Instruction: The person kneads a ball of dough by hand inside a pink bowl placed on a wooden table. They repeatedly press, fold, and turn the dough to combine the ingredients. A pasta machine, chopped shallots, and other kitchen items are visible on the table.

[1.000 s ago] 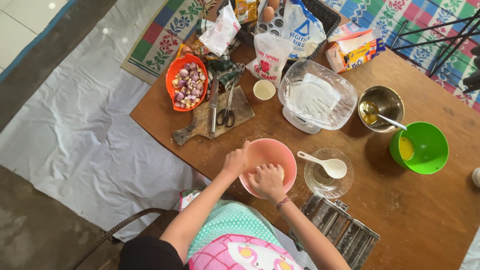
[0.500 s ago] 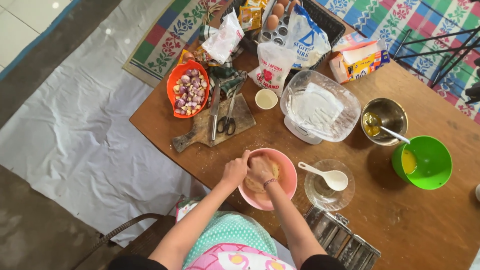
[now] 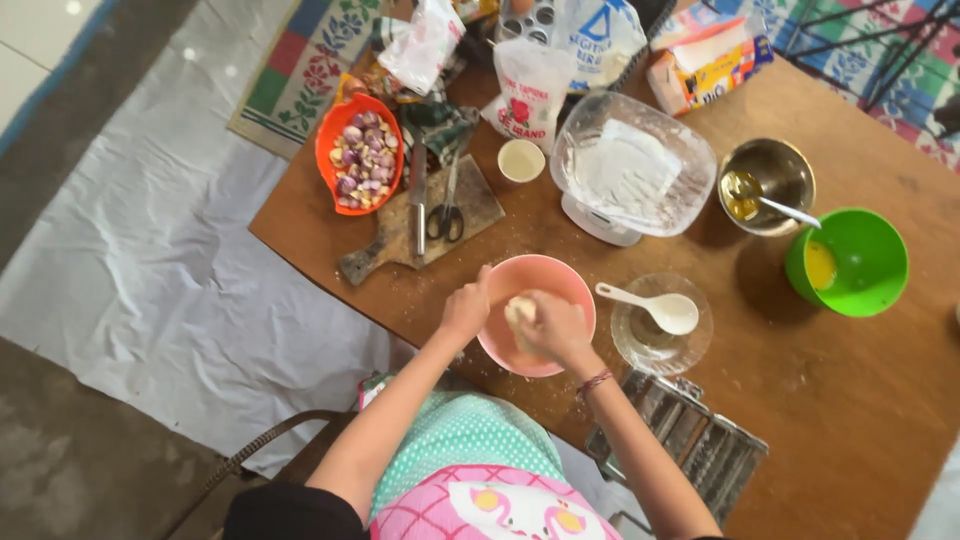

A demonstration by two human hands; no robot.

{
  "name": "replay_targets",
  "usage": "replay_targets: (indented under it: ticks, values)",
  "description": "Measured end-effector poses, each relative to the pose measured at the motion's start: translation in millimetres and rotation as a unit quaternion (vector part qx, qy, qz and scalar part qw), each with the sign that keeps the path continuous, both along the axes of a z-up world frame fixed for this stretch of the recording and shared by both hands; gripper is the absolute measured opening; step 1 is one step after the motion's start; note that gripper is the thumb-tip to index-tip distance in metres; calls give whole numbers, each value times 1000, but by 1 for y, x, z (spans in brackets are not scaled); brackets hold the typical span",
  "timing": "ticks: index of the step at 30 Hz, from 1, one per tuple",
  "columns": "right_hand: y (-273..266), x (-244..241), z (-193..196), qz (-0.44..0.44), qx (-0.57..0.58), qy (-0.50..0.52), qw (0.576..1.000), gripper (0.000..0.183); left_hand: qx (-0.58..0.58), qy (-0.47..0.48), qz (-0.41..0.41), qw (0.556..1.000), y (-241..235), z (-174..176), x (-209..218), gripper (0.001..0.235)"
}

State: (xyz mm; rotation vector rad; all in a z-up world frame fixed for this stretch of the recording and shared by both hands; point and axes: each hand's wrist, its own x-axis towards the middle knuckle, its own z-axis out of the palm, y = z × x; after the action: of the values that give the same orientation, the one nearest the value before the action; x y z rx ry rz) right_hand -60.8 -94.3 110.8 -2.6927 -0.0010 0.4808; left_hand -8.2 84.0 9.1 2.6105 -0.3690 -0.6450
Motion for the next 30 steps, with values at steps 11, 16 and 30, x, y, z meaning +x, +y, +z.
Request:
replay_targets:
  ticks: [11, 16, 30]
  values:
    - [44, -14, -83, 26, -99, -12, 995, 75, 19, -22, -48, 998, -10, 32, -1, 41]
    - [54, 20, -60, 24, -122, -15, 992, 45, 27, -27, -51, 998, -11, 18, 0, 42]
    - [12, 31, -91, -268, 79, -258, 925, 25, 40, -49, -44, 997, -14, 9, 4, 46]
